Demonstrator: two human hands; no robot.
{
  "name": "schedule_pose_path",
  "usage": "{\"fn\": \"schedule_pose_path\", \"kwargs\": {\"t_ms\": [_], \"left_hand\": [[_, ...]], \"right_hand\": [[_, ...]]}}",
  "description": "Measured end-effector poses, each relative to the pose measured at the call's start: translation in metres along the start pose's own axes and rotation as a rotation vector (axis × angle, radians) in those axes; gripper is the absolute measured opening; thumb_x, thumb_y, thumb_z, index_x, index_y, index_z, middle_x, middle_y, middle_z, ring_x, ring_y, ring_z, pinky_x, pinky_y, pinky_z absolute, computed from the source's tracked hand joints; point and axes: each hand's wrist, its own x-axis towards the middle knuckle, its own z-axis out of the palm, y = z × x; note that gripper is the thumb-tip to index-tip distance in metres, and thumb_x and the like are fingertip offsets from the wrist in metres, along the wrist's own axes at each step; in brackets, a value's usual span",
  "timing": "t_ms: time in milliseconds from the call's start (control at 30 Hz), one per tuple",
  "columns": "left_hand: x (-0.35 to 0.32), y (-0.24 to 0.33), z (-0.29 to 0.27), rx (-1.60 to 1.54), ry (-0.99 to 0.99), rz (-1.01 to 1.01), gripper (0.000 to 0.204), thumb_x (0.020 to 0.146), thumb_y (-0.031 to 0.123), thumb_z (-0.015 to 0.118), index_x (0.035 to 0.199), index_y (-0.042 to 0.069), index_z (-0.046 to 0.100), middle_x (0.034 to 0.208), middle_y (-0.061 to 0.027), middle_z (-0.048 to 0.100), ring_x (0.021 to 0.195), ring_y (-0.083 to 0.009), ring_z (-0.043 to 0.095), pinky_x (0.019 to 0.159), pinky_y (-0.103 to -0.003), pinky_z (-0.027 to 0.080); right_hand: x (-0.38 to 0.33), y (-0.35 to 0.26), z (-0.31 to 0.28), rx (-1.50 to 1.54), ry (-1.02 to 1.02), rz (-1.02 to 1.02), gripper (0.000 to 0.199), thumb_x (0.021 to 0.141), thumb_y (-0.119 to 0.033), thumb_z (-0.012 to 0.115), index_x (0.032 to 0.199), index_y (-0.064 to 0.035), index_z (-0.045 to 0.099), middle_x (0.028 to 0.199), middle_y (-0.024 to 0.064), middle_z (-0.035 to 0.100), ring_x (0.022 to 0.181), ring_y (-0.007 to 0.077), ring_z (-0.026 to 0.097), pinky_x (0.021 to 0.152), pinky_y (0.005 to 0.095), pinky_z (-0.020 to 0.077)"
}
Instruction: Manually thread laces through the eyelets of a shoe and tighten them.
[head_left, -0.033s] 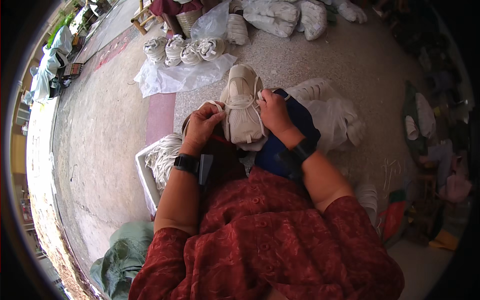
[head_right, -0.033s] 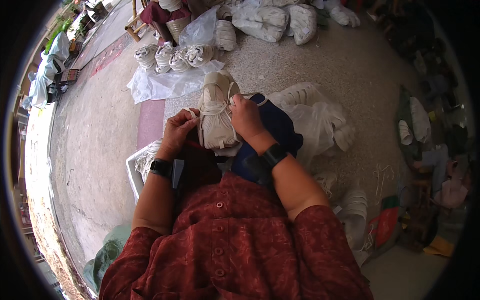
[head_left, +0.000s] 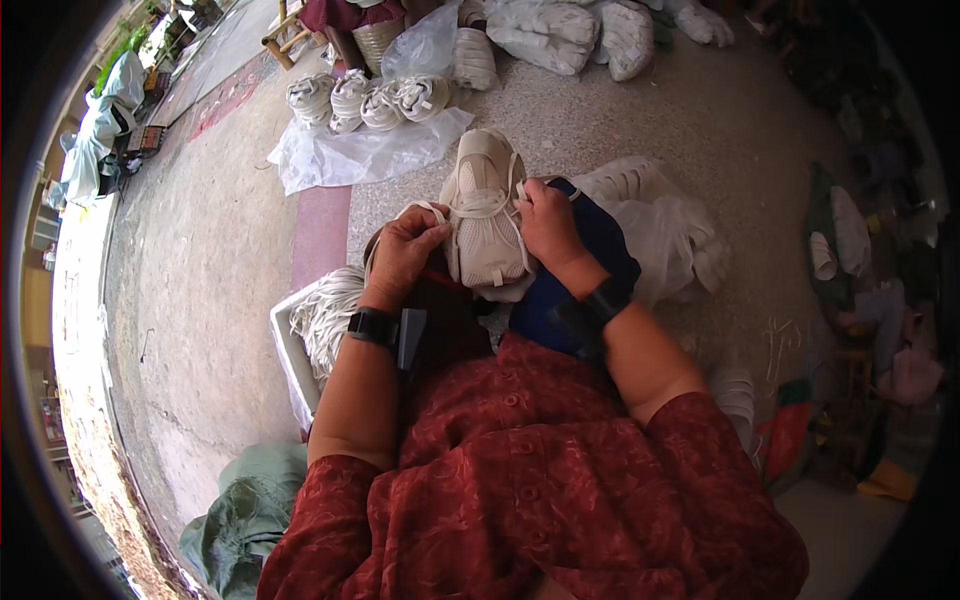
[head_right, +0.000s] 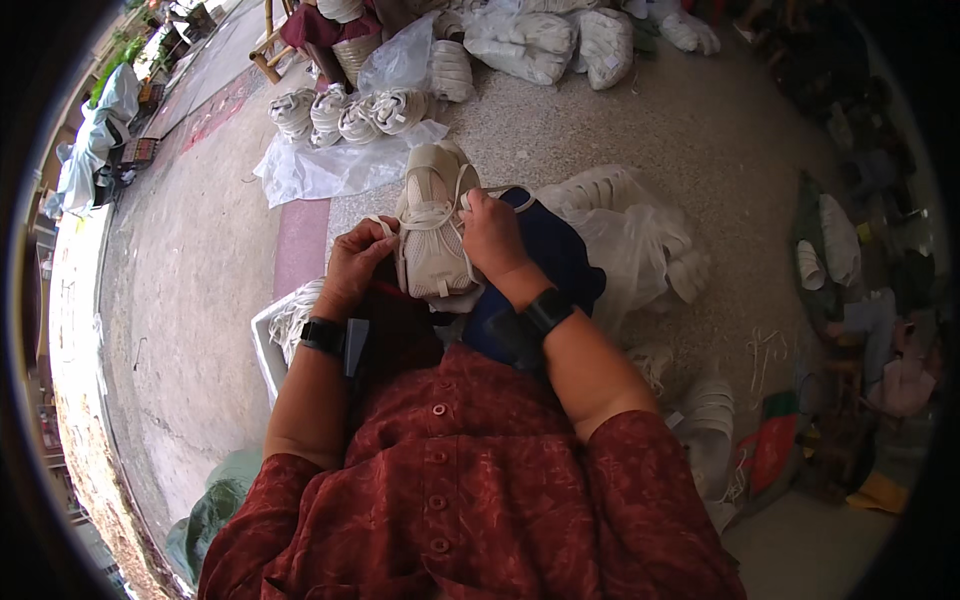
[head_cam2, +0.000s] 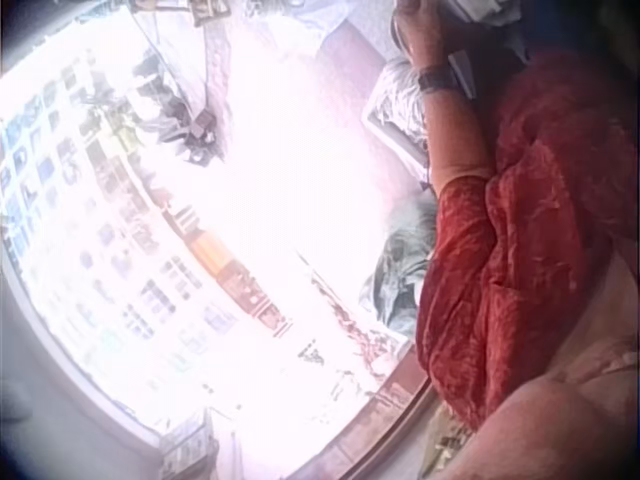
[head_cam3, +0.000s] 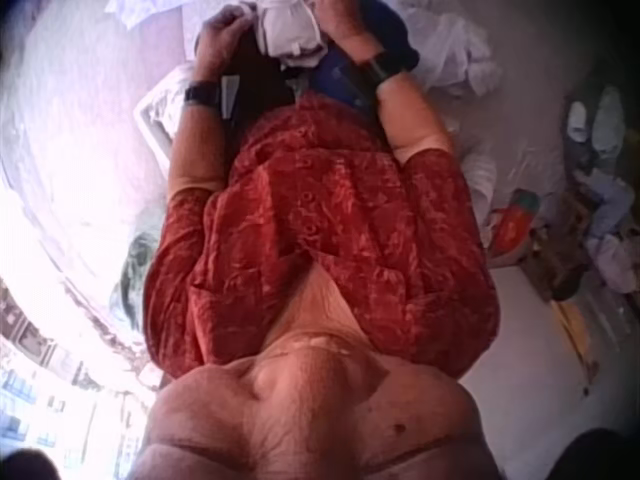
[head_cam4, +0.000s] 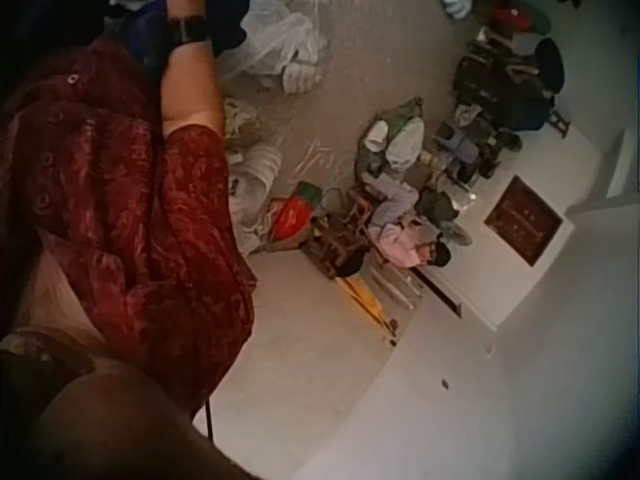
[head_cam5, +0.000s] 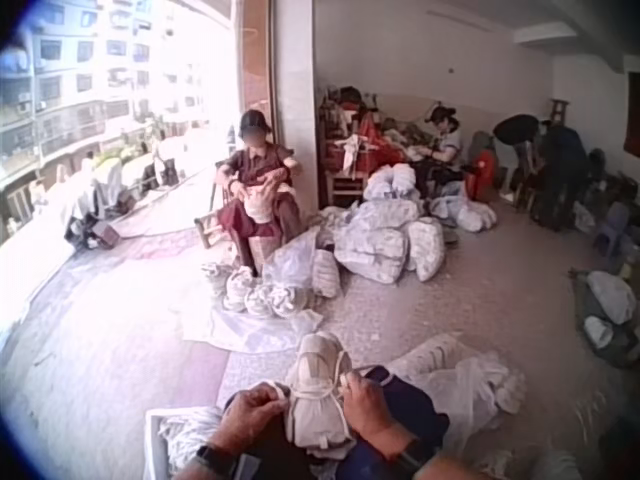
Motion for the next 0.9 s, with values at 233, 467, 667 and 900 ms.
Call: {"fn": "schedule_pose_path", "kwargs": {"t_ms": [233, 467, 667, 900], "left_hand": [[0.003, 0.002, 0.001, 0.073, 0.005, 0.035, 0.016, 0.080, 0.003, 0.062, 0.070, 0.005, 0.050, 0.102, -0.0024, 0.057, 0.092, -0.0083, 0.048, 0.086, -0.024, 0.037], [-0.003, 0.002, 0.000, 0.077, 0.007, 0.009, 0.016, 0.080, 0.003, 0.062, 0.068, 0.005, 0.051, 0.102, -0.0025, 0.057, 0.091, -0.0076, 0.048, 0.084, -0.023, 0.038], [-0.003, -0.001, 0.003, 0.081, 0.049, 0.049, 0.011, 0.079, 0.006, 0.064, 0.072, 0.003, 0.056, 0.092, -0.0017, 0.058, 0.083, -0.0066, 0.049, 0.077, -0.022, 0.040], [-0.006, 0.000, 0.008, 0.071, 0.117, -0.017, 0.008, 0.083, 0.009, 0.062, 0.077, 0.006, 0.059, 0.070, 0.0080, 0.055, 0.065, -0.0006, 0.046, 0.059, -0.017, 0.038]], "right_hand": [[0.000, 0.008, 0.000, -0.013, 0.019, 0.061, 0.013, 0.073, -0.005, 0.059, 0.075, 0.0017, 0.048, 0.070, 0.0231, 0.056, 0.073, 0.0433, 0.055, 0.064, 0.0484, 0.0434], [-0.006, 0.001, 0.010, -0.064, 0.004, -0.009, 0.012, 0.072, -0.003, 0.059, 0.071, 0.0015, 0.048, 0.070, 0.0222, 0.056, 0.068, 0.0404, 0.056, 0.060, 0.0469, 0.0427], [-0.001, 0.002, 0.000, 0.115, -0.066, 0.228, 0.016, 0.071, -0.009, 0.065, 0.069, -0.0006, 0.051, 0.064, 0.0178, 0.055, 0.063, 0.0350, 0.058, 0.057, 0.0445, 0.0445], [-0.019, -0.034, -0.013, -0.324, -0.091, -0.052, 0.015, 0.075, -0.014, 0.060, 0.079, -0.0001, 0.056, 0.074, 0.0182, 0.057, 0.070, 0.0343, 0.059, 0.062, 0.0426, 0.0488]]}}
